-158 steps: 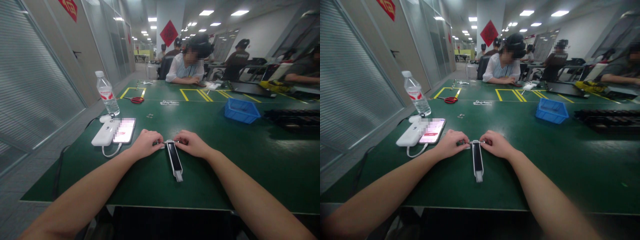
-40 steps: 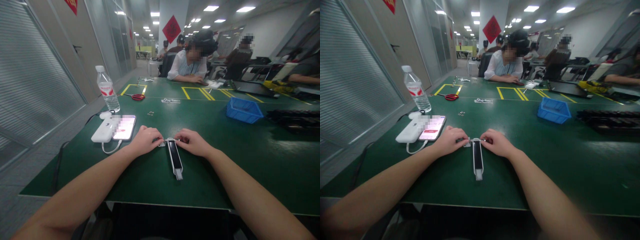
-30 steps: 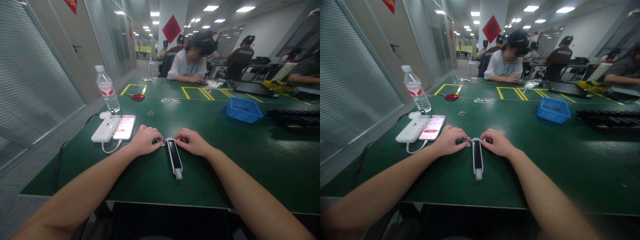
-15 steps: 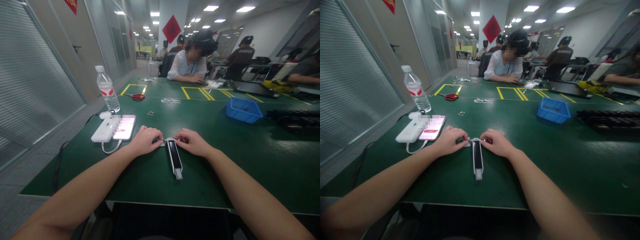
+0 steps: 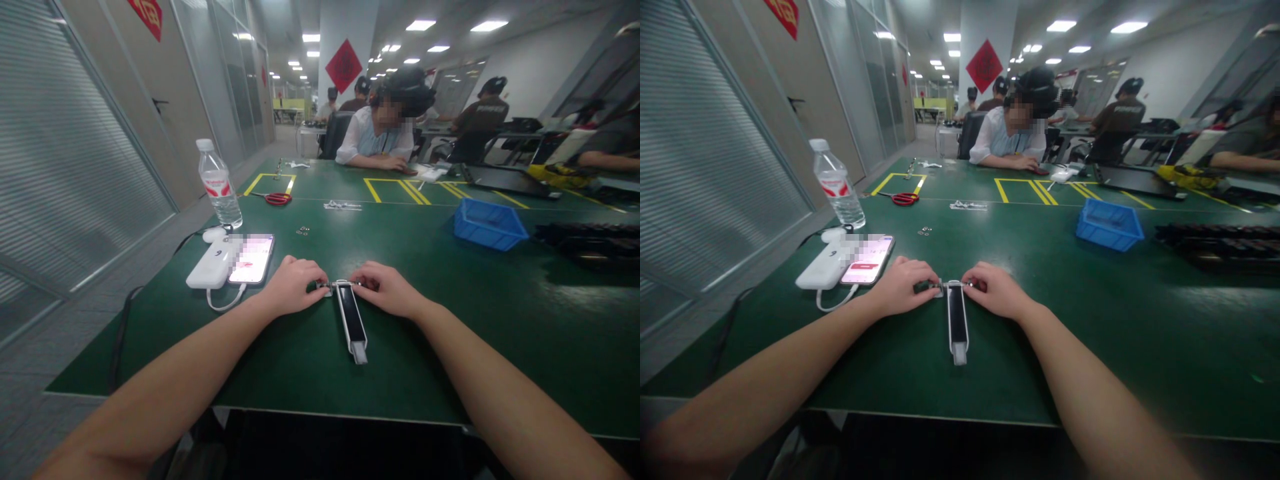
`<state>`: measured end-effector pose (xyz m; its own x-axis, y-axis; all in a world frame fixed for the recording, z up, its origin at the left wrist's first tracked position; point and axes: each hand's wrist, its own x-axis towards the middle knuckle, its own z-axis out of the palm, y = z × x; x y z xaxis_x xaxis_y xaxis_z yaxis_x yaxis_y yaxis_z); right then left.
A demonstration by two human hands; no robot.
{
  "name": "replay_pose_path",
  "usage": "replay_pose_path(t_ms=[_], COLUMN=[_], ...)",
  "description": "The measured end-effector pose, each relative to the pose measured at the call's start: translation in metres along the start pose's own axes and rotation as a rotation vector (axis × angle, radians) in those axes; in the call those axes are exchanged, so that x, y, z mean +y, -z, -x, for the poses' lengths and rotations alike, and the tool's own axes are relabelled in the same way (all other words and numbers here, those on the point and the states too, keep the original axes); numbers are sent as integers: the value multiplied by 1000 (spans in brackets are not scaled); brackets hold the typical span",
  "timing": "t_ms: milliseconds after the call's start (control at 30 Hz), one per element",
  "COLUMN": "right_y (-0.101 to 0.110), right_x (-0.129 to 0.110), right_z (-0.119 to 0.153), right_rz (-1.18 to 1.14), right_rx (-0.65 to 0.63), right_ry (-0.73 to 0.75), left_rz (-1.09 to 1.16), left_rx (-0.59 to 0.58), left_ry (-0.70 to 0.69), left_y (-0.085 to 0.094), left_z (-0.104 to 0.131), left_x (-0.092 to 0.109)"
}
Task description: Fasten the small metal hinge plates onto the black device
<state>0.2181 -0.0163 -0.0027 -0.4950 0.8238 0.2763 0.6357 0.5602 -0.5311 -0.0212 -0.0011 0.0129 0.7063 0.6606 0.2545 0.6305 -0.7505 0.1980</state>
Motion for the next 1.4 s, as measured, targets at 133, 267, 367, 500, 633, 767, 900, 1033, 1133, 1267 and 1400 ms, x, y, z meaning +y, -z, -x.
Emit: replay_pose_path(t_ms=[133,267,367,500,633,767,900,1033,1133,1267,1400], right_y=[0,1,1,0,0,0,-1,-1,-1,-2,-1], right_x=[0,0,0,0,0,1,2,2,2,2,0], right_z=[0,0,0,0,-1,-1,0,-1,-1,-3,-3], right_rz=[5,15,17,11,-1,4,7,4,-14,-19,-19], right_rx=[-7,-16,-14,-11,-14,-10,-10,0,9,12,11], right_ry=[7,1,-2,1,3,4,3,-2,-7,-2,-4], left_rz=[-16,-21,-21,-14,3,3,-6,-2,17,56,85], left_rx=[-4,-7,-11,-12,-17,-5,0,5,10,26,60], left_ry=[8,10,9,11,48,41,33,39,56,57,55], left_y=[0,-1,-2,-2,-1,-2,-3,-3,-2,-1,0], left_z=[0,-1,-1,-2,-3,-2,-2,-3,-2,-1,-1], left_x=[0,0,-1,-1,0,-1,-1,1,2,3,4])
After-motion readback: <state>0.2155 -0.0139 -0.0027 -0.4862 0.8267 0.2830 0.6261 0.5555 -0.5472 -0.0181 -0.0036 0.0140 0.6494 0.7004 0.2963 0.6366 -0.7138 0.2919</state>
